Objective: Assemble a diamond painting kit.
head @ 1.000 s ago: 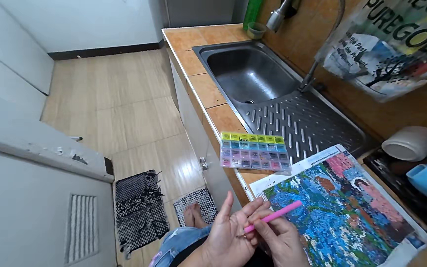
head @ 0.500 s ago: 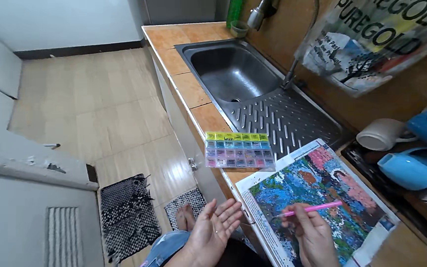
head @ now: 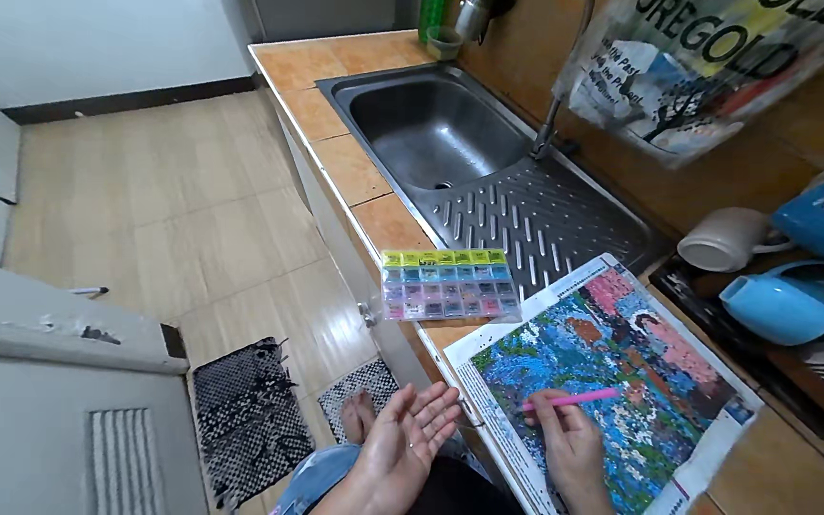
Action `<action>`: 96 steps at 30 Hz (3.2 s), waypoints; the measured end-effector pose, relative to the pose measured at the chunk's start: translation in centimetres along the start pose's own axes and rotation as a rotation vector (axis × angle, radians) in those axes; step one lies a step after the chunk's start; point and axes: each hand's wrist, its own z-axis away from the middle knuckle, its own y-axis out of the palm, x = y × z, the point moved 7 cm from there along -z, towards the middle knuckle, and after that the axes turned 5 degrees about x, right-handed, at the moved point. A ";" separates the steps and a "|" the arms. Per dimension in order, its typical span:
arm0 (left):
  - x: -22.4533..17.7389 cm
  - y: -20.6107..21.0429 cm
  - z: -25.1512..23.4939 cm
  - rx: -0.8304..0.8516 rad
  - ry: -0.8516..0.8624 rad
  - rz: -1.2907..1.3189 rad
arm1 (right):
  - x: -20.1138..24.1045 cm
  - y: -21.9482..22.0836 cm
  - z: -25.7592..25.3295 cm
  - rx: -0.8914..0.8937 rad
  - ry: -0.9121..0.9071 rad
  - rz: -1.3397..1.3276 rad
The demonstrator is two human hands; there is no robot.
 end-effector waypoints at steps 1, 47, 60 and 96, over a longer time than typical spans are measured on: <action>0.0 0.0 0.0 0.001 0.000 -0.001 | 0.0 0.1 0.0 0.004 -0.006 0.007; 0.0 1.9 0.4 0.438 0.005 0.158 | 4.4 0.3 -0.1 0.071 0.139 -0.491; 0.3 2.8 1.5 0.720 -0.001 0.151 | 10.3 6.5 2.4 0.393 -0.428 -0.241; 0.4 2.6 1.2 0.649 -0.011 0.063 | 7.9 8.8 2.0 0.494 0.193 -0.558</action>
